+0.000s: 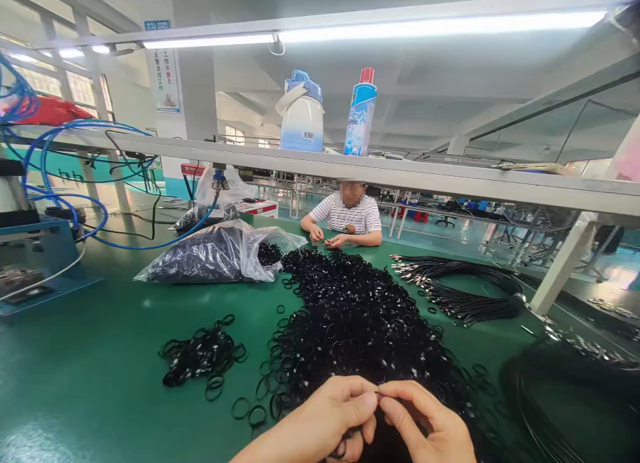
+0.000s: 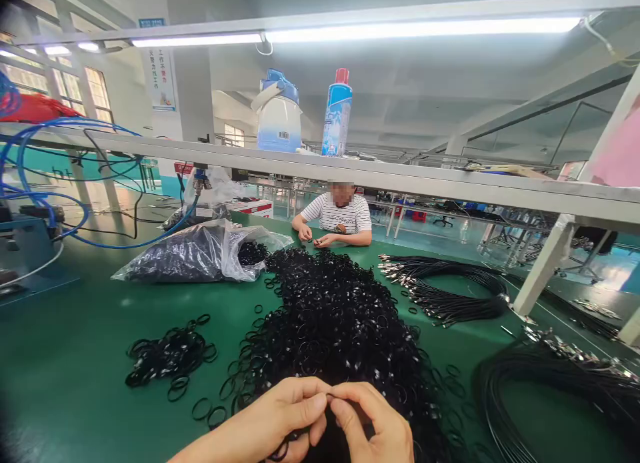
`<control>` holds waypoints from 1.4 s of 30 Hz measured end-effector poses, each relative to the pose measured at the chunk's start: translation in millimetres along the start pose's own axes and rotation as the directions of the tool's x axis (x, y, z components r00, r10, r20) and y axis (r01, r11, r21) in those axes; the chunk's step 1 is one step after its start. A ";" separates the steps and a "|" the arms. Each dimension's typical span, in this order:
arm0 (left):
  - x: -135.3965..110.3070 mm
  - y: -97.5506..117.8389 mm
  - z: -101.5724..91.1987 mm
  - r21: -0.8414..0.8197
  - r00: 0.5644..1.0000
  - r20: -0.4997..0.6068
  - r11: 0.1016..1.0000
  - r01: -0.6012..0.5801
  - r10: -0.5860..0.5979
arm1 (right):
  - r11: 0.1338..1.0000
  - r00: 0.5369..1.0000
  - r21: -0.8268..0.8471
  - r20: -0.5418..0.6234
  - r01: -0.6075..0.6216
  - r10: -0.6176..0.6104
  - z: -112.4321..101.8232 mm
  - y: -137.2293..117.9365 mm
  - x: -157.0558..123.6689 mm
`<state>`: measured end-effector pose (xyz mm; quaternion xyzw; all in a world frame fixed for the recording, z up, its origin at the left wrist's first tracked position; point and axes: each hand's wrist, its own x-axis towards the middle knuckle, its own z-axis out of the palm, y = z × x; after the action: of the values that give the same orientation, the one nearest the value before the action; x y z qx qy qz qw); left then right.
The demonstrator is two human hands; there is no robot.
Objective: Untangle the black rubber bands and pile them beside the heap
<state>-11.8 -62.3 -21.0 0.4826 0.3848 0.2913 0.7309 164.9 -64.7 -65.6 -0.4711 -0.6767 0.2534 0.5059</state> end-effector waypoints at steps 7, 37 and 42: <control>10.1 -7.9 -2.3 0.065 0.990 -0.118 0.996 -0.067 0.074 | 0.930 0.981 -0.318 0.123 0.183 -0.150 -24.6 4.6 14.0; 27.1 16.1 22.3 0.747 0.895 -0.139 0.639 -0.185 0.423 | 0.979 0.980 0.041 0.003 -0.201 0.201 -19.8 -17.1 16.5; 27.4 17.7 16.7 0.793 0.876 -0.172 0.591 -0.148 0.450 | 0.982 0.985 -0.079 -0.021 -0.172 0.171 -18.5 -20.2 15.8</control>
<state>16.0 -42.1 -8.2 0.7407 0.5074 0.3056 0.3170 173.5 -61.6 -35.3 -0.5492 -0.6397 0.2653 0.4677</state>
